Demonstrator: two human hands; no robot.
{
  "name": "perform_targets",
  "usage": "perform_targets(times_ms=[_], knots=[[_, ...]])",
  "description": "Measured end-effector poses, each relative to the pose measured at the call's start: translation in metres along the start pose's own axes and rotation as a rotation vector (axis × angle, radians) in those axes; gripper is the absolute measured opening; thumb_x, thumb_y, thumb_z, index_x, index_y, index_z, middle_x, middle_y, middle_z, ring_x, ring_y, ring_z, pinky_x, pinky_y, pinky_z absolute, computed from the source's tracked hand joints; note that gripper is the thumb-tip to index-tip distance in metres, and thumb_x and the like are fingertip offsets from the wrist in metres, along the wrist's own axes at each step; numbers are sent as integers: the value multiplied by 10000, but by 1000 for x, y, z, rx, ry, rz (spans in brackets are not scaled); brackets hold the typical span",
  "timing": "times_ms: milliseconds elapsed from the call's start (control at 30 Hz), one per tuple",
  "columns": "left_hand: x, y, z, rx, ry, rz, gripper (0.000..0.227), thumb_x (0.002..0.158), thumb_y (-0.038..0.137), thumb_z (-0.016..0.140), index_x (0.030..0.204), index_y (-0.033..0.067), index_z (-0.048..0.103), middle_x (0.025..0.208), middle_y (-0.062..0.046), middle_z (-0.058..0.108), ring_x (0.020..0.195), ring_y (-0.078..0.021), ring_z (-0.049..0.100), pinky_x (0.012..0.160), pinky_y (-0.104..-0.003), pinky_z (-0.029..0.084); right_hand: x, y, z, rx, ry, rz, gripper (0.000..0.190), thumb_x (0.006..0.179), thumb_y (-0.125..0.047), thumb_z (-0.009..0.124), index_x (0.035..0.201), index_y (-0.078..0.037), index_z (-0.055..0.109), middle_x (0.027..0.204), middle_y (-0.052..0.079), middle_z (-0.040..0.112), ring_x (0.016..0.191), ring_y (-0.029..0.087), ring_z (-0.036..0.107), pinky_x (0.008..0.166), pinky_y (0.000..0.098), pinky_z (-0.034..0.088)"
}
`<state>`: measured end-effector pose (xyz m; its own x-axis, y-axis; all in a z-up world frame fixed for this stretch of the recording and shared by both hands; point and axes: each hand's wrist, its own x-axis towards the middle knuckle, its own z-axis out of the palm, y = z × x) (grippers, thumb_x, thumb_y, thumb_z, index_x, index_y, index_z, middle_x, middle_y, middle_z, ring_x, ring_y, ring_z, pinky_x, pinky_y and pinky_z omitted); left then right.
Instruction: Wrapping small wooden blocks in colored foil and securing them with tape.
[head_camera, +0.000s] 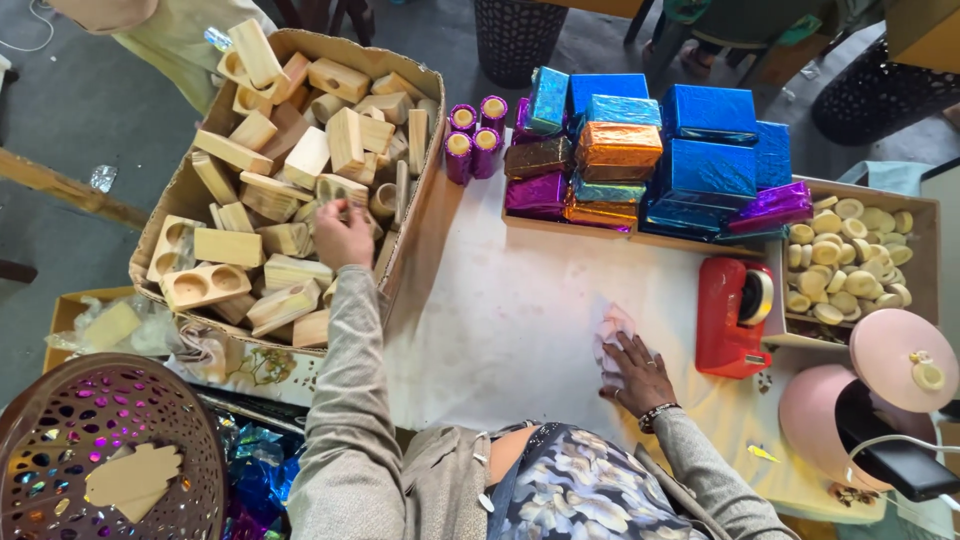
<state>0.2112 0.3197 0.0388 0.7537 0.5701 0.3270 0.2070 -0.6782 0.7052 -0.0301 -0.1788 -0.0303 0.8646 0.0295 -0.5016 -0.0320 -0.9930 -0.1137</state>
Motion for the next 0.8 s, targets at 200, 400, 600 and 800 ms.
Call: perform_targets(times_ms=[200, 400, 600, 800], knots=[[-10, 65, -86, -407, -24, 1, 148, 954, 165, 781, 984, 32, 722, 943, -53, 722, 778, -156, 690, 681, -333, 546, -1, -1, -2, 22, -10, 9, 957, 741, -542, 838, 1532, -360, 331, 1695, -79, 135, 1583, 206, 80, 1266, 543, 143], [-79, 152, -128, -543, -467, 288, 152, 939, 72, 737, 1084, 40, 703, 951, -46, 714, 750, -115, 650, 649, -264, 526, 1, 4, 3, 54, 38, -19, 955, 718, -517, 857, 1515, -347, 361, 1683, -60, 186, 1576, 240, 122, 1243, 568, 180], [-175, 168, -57, -339, -744, 824, 147, 851, 156, 744, 992, 118, 723, 1099, -62, 736, 873, -270, 725, 692, -394, 581, 0, 11, 9, 57, 73, -61, 951, 708, -518, 861, 1505, -325, 379, 1672, -18, 221, 1560, 267, 162, 1216, 592, 202], [-282, 112, 24, -43, -1046, 1100, 146, 900, 89, 651, 1007, 149, 730, 1237, -6, 679, 901, -247, 714, 701, -389, 585, -6, 15, 15, 74, 161, -109, 888, 709, -508, 852, 1461, -297, 430, 1641, 4, 283, 1531, 289, 231, 1200, 580, 230]])
